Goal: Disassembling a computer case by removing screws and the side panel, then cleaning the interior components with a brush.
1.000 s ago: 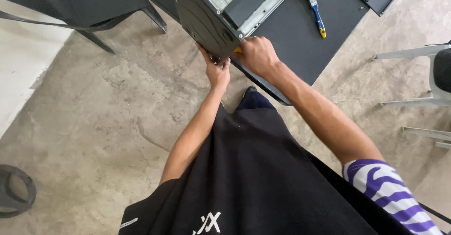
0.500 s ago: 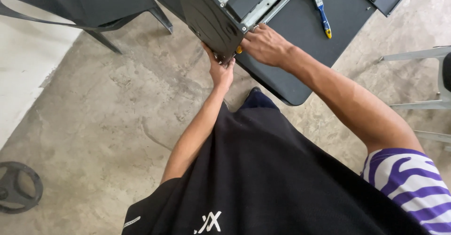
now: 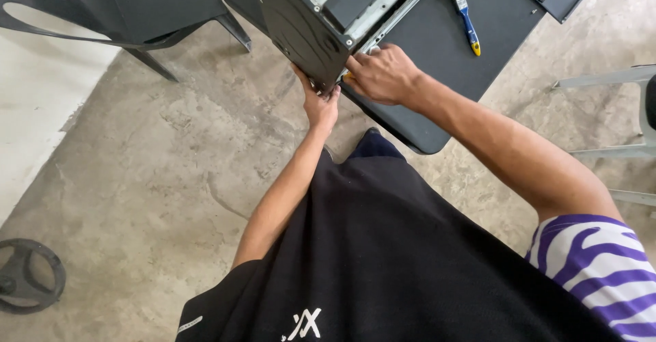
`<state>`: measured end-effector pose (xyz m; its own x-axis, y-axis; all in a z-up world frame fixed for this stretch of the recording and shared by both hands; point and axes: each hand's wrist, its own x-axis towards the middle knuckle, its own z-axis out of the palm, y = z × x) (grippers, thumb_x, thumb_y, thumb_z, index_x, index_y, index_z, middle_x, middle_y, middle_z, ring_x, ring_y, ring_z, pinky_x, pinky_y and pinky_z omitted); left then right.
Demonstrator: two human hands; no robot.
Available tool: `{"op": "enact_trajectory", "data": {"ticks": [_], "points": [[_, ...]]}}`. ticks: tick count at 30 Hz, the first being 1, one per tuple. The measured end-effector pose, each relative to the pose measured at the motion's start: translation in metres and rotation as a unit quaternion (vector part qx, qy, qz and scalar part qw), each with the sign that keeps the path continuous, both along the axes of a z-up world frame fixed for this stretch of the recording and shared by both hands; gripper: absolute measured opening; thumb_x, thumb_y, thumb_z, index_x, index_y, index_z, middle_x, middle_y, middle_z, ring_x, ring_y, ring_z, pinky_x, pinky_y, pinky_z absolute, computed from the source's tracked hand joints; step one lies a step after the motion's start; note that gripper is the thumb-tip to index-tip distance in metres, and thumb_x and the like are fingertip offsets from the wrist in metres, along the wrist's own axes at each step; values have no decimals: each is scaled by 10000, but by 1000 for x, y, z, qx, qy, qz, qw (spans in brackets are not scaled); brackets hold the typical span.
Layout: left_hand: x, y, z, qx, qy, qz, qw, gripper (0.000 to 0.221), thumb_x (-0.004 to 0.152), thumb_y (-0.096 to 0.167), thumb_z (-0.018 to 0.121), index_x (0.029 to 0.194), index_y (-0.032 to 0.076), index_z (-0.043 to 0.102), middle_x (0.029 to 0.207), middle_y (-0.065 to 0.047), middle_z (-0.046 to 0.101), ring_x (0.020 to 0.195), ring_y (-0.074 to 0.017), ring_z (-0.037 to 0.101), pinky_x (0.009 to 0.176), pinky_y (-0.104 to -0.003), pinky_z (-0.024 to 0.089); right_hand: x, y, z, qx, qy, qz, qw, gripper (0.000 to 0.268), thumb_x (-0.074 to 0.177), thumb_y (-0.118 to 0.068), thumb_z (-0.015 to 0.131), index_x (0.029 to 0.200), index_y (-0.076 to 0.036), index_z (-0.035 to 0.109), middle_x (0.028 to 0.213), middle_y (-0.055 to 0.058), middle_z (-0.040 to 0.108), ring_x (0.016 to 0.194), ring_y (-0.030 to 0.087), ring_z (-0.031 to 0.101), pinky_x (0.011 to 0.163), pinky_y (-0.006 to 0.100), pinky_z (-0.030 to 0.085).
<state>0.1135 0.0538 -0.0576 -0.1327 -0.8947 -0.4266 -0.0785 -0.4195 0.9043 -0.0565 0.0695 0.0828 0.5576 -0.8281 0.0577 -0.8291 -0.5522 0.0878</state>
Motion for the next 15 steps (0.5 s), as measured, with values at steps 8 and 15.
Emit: {"op": "enact_trajectory", "data": {"ticks": [8,15], "points": [[-4,1,-14,-56,-8,5,998,1198,922,88,775,1625,441,-129,1318,-342,600,1158,-374,694,1019,-387,617,-13,-8,-49,-150,-27,33,988,123,971,-238,483,926,-162,568,806,18,549,622,242,635,670,392,447],[-1,4,-6,-58,-6,5,998,1162,939,116,761,1630,410,-125,1312,-339,605,1135,-369,715,1012,-388,623,-13,-6,-50,-123,-37,30,991,120,964,-239,479,919,-160,558,768,7,576,590,229,641,639,373,455]]}}
